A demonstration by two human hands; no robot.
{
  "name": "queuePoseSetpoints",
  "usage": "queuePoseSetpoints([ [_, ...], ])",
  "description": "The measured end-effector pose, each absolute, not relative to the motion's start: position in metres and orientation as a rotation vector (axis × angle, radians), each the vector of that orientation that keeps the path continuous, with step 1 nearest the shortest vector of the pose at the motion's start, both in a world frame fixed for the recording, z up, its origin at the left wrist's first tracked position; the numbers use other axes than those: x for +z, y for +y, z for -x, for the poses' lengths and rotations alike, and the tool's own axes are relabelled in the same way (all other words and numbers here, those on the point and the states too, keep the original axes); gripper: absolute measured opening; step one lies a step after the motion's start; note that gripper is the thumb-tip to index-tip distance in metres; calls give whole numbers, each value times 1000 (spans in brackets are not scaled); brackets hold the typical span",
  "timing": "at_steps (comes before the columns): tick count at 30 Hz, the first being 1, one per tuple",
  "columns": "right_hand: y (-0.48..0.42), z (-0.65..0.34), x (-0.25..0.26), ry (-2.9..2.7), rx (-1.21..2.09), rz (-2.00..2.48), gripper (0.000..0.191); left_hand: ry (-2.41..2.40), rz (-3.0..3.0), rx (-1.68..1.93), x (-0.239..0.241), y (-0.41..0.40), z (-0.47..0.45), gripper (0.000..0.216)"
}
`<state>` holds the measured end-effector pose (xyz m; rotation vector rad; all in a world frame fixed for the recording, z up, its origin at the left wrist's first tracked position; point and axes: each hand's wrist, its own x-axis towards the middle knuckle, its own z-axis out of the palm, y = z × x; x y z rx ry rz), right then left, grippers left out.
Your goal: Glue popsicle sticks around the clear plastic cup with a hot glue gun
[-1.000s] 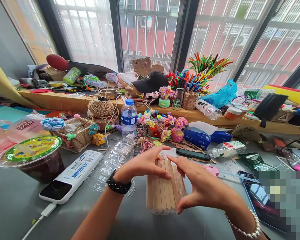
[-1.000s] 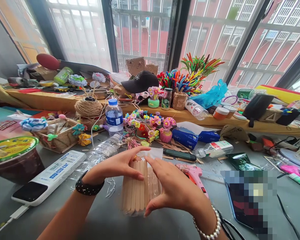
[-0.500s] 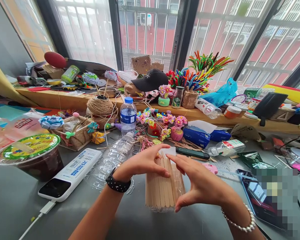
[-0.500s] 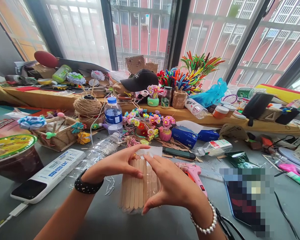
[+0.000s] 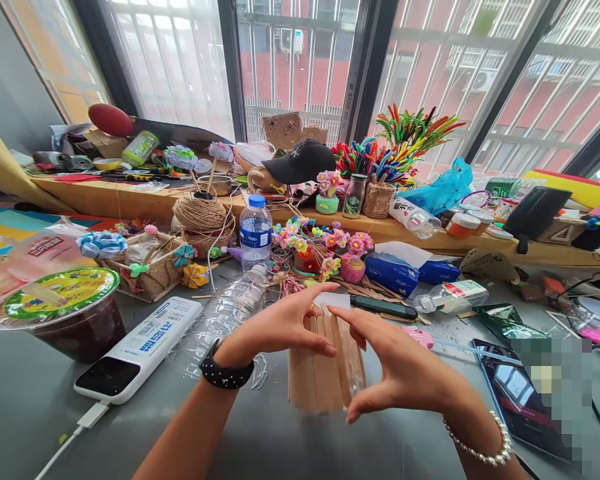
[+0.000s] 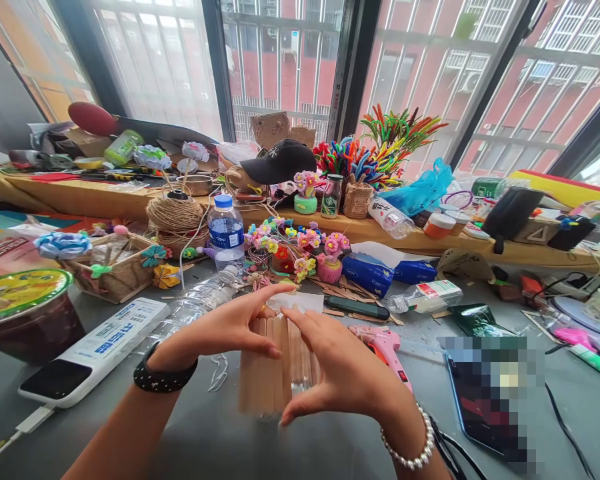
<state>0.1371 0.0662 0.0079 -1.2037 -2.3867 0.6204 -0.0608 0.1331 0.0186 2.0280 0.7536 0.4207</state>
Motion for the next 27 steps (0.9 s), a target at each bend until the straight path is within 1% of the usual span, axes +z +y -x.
queuePoseSetpoints([
  [2,65,-142,12,-2322,639,1235,97,820,-2151,423,26,127,62,84],
  [3,65,-145,15,-2262,635,1277,90,860,-2223,410,29,123,61,81],
  [6,68,-158,19,-1986,553,1463,57,989,-2436,216,34,107,58,78],
  [8,72,-166,18,-1840,483,1529,47,1013,-2516,43,35,96,55,80],
  [11,78,-175,15,-1758,455,1535,44,857,-2513,-152,35,87,56,77],
  [13,79,-177,14,-1731,473,1533,43,798,-2488,-146,37,88,59,70],
  [16,80,-178,13,-1726,498,1550,41,919,-2488,126,42,98,66,46],
  [18,81,-177,13,-1736,507,1581,40,1201,-2520,332,43,106,69,30],
  [19,81,-176,13,-1740,514,1596,39,1355,-2531,376,41,110,70,26],
  [20,81,-175,13,-1744,522,1608,38,1481,-2538,356,39,114,70,26],
  [22,82,-174,13,-1747,533,1628,35,1621,-2539,154,33,119,70,26],
  [25,82,-172,12,-1740,541,1655,32,1663,-2530,-154,24,123,67,18],
  [27,82,-171,11,-1727,552,1658,31,1658,-2555,-199,23,125,65,17],
])
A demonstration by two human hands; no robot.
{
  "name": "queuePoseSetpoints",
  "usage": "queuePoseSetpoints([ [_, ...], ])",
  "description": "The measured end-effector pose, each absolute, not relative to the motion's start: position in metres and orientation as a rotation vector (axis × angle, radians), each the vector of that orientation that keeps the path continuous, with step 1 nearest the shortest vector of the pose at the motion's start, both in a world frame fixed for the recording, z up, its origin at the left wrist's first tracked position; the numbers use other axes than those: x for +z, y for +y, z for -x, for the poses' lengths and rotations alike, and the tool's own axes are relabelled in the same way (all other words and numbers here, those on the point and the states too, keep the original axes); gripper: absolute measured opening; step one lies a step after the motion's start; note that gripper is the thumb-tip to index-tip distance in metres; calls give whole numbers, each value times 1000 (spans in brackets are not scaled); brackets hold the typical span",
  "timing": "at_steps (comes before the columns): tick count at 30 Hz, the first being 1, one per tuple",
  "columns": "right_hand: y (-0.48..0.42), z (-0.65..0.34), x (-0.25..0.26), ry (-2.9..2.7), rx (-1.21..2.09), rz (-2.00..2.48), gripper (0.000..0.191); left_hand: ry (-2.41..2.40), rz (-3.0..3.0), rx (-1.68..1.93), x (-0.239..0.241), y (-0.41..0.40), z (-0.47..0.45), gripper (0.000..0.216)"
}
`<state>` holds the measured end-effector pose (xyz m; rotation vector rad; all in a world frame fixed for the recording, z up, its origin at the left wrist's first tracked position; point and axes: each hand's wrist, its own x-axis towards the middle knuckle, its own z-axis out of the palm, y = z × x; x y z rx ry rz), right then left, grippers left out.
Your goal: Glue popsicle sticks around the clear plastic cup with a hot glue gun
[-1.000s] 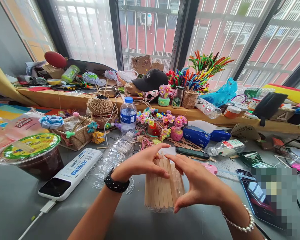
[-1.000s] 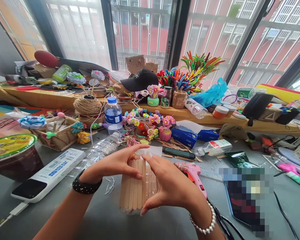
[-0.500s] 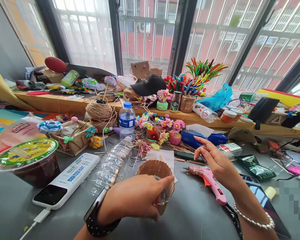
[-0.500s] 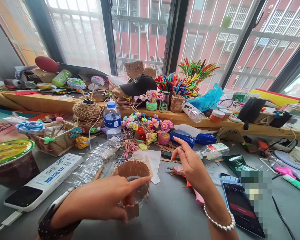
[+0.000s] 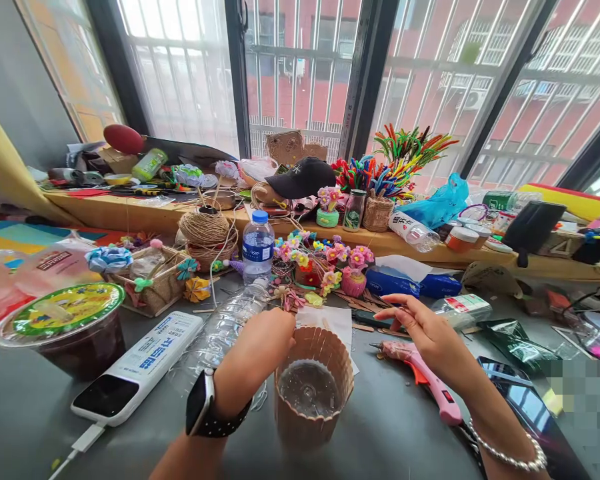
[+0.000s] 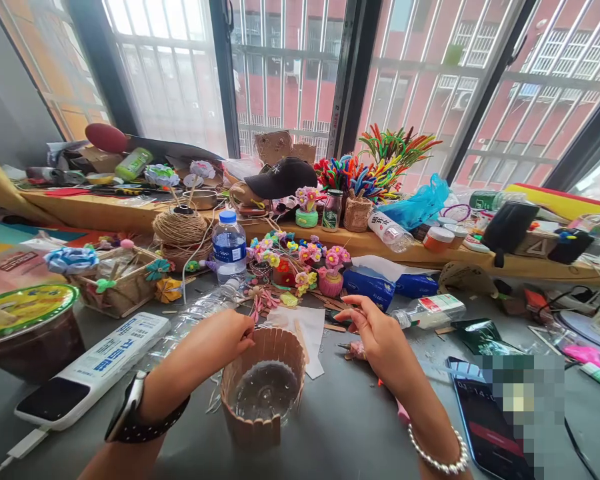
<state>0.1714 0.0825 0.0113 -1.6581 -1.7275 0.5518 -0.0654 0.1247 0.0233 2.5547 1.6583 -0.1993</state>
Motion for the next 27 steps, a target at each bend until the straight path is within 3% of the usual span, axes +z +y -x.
queuePoseSetpoints([
  [8,84,-173,9,-1656,543,1656,28,1781,-2573,-12,38,125,75,21],
  [16,85,-175,8,-1714,320,1593,29,2027,-2494,142,38,124,79,17],
  [22,84,-170,9,-1548,802,1545,33,1613,-2609,422,48,98,68,18],
  [27,80,-167,-10,-1382,1069,1360,31,1142,-2629,325,44,77,48,16],
])
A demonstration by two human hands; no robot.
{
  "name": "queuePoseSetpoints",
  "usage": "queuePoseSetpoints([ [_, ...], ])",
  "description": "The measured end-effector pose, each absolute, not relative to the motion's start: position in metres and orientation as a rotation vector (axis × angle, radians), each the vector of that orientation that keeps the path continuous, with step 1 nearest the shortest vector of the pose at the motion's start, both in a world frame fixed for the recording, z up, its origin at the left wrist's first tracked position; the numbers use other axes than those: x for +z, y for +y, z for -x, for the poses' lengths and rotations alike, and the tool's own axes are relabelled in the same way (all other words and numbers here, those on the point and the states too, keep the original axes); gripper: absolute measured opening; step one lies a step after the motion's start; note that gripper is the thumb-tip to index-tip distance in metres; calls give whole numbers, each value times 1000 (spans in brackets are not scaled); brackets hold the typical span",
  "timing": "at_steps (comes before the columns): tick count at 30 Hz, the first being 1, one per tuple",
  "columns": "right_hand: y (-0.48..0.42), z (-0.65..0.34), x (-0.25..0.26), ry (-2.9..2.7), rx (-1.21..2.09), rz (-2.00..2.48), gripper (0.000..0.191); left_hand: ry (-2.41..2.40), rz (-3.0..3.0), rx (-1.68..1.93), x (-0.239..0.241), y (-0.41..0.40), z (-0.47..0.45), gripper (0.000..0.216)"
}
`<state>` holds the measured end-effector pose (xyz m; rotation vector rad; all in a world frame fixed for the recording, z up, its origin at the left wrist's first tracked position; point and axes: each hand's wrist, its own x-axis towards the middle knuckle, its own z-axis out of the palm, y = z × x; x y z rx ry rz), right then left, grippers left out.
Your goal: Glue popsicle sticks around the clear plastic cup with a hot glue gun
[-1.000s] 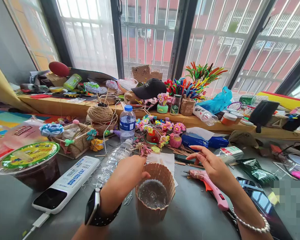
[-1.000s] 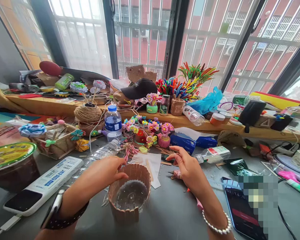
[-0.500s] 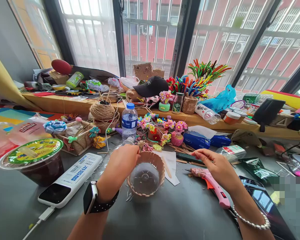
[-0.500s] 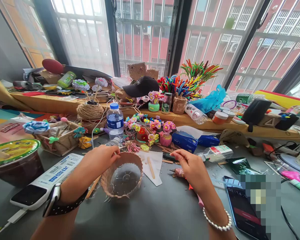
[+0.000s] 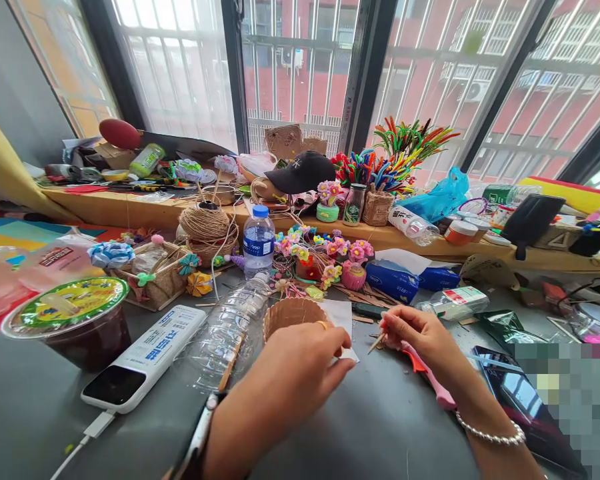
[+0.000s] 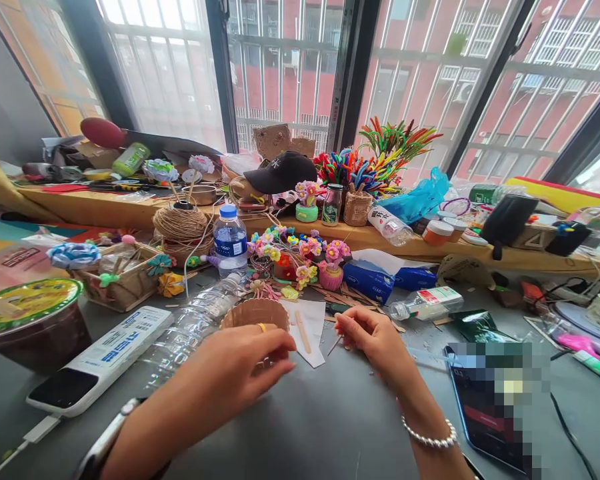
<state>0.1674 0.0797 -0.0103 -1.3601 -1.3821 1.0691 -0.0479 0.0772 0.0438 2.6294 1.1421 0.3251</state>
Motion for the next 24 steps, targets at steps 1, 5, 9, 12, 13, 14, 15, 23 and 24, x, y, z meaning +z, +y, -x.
queuePoseSetpoints([
  [1,77,-168,-17,-1326,1072,1333,31,1122,-2629,322,40,75,42,15],
  [5,61,-172,-45,-1195,1099,1273,29,1167,-2632,171,19,73,16,27],
  [9,47,-172,-68,-1152,1166,1232,30,1077,-2616,24,-13,78,4,20],
  [12,42,-167,-79,-1210,1263,1235,31,985,-2462,-20,-37,82,12,15],
  [13,41,-165,-80,-1250,1287,1253,31,997,-2403,-12,-44,83,16,17],
  [14,40,-164,-81,-1297,1288,1283,31,997,-2372,48,-50,83,20,18],
  [15,39,-163,-81,-1342,1254,1326,31,991,-2325,76,-55,82,24,18],
  [23,35,-190,-68,-1410,727,1650,32,1015,-2224,395,-82,73,33,23],
  [24,34,-196,-69,-1405,602,1735,33,1023,-2242,436,-84,73,33,23],
])
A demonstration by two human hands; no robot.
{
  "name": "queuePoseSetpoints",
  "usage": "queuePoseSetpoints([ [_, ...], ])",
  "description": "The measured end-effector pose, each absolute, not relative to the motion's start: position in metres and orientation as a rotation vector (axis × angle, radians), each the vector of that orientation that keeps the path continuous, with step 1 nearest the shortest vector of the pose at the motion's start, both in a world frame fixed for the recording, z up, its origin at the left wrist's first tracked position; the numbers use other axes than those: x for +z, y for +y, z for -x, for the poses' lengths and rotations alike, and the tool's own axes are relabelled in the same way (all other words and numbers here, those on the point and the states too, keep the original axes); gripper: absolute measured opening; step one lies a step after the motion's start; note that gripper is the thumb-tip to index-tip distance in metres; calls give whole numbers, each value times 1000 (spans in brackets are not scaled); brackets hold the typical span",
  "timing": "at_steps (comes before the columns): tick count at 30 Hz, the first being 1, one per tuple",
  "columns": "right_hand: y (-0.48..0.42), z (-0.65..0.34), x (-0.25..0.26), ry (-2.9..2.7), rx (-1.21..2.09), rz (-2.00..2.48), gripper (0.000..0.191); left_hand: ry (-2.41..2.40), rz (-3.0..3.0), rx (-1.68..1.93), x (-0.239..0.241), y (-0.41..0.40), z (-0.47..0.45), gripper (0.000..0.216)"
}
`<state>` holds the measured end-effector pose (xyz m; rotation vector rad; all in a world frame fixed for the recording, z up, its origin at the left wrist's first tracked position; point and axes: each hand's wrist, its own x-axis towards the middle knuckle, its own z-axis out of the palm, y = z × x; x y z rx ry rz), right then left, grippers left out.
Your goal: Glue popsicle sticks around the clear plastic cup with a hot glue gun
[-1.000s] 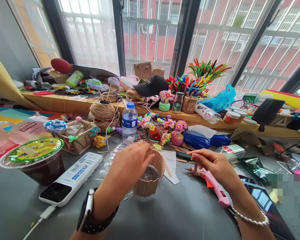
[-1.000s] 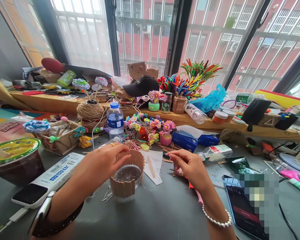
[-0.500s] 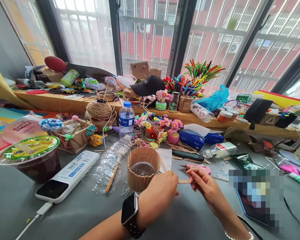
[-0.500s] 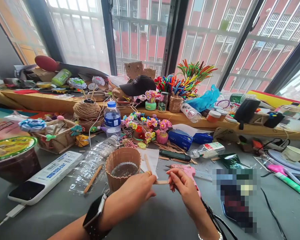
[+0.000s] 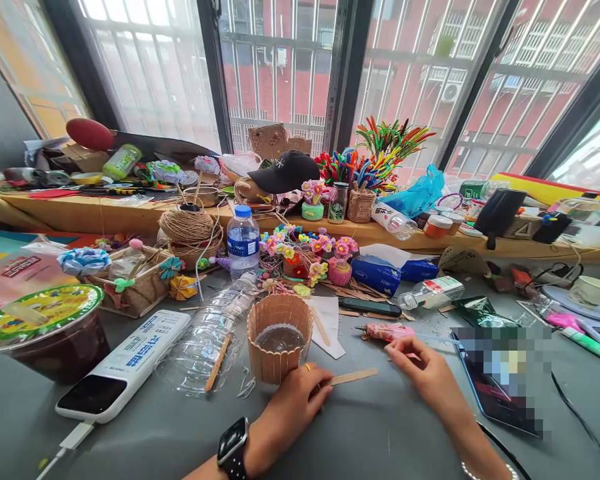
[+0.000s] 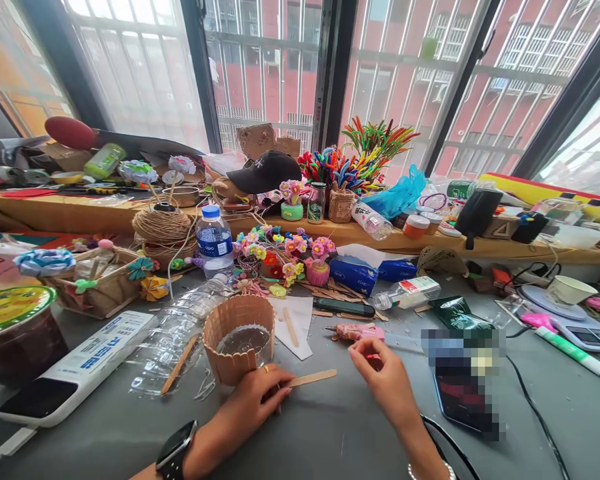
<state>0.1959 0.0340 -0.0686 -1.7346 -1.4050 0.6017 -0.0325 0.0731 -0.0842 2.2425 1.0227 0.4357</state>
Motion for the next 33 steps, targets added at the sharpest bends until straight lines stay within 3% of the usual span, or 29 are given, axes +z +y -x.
queuePoseSetpoints([
  [4,36,-212,-84,-1454,-149,2021,47,1013,-2253,497,-89,72,32,24],
  [7,42,-213,-98,-1561,-375,2224,61,1041,-2243,486,-88,71,32,23],
  [18,59,-206,-99,-1485,-295,2459,30,1114,-2305,421,-92,69,31,19],
  [27,34,-204,-85,-1362,-194,2326,44,1211,-2383,315,-87,67,29,19],
  [33,19,-190,-88,-1453,-279,2262,34,1241,-2425,275,-86,67,27,22],
])
